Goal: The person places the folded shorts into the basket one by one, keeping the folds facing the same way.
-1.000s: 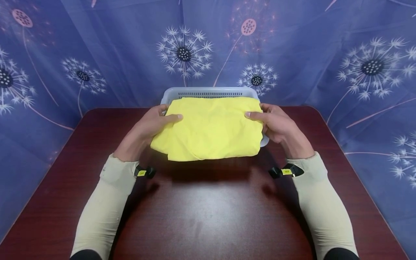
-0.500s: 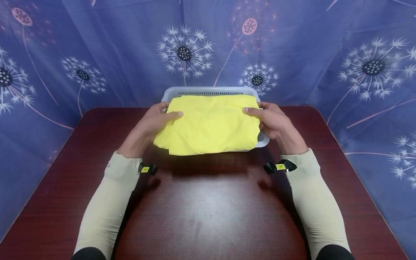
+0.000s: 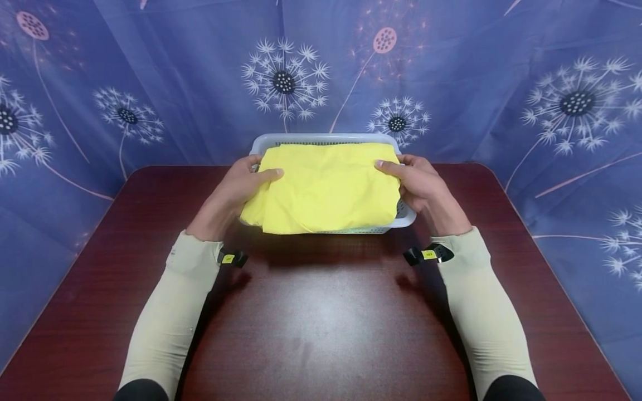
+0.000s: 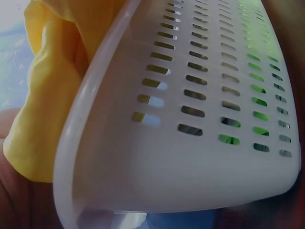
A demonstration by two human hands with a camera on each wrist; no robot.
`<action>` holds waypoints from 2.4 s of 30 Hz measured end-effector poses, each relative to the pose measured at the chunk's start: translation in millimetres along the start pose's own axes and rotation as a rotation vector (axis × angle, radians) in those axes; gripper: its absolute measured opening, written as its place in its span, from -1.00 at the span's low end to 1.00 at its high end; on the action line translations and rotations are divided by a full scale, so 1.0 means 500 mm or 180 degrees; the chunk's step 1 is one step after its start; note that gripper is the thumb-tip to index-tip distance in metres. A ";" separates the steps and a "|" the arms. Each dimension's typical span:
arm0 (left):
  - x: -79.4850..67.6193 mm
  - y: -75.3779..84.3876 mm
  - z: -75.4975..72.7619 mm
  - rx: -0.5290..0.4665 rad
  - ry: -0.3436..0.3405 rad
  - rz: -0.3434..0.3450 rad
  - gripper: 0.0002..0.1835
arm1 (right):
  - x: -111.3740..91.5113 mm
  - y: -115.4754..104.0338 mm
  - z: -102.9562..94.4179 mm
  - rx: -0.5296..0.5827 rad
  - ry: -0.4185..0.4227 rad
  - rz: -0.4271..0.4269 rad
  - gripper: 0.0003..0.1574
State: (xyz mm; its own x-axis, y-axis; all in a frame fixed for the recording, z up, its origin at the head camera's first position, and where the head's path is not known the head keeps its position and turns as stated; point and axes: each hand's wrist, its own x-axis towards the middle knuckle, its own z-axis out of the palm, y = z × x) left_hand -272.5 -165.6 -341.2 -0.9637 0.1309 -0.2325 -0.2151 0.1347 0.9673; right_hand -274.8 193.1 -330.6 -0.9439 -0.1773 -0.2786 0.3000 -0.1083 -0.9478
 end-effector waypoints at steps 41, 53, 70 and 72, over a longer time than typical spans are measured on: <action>0.018 0.009 0.002 0.0427 0.0005 -0.0011 -0.01 | 0.021 0.004 0.018 -0.0240 0.0322 -0.0148 -0.05; 0.031 -0.001 0.010 0.1156 0.0251 0.0366 -0.01 | 0.029 0.010 0.022 -0.0166 0.0420 -0.0239 -0.01; 0.026 -0.013 0.026 0.2121 0.0343 0.0791 -0.06 | 0.029 0.020 0.032 -0.0767 0.0699 -0.0372 -0.05; 0.027 -0.013 0.027 0.2181 0.0320 0.0854 -0.07 | 0.029 0.021 0.033 -0.0880 0.0719 -0.0380 -0.06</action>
State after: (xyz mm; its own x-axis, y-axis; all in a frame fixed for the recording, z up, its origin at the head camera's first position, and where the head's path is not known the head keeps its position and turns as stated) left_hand -281.8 -151.3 -352.2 -0.9862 0.1595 0.0450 0.1449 0.6977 0.7016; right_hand -283.0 173.3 -341.9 -0.9859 0.0443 -0.1615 0.1665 0.1585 -0.9732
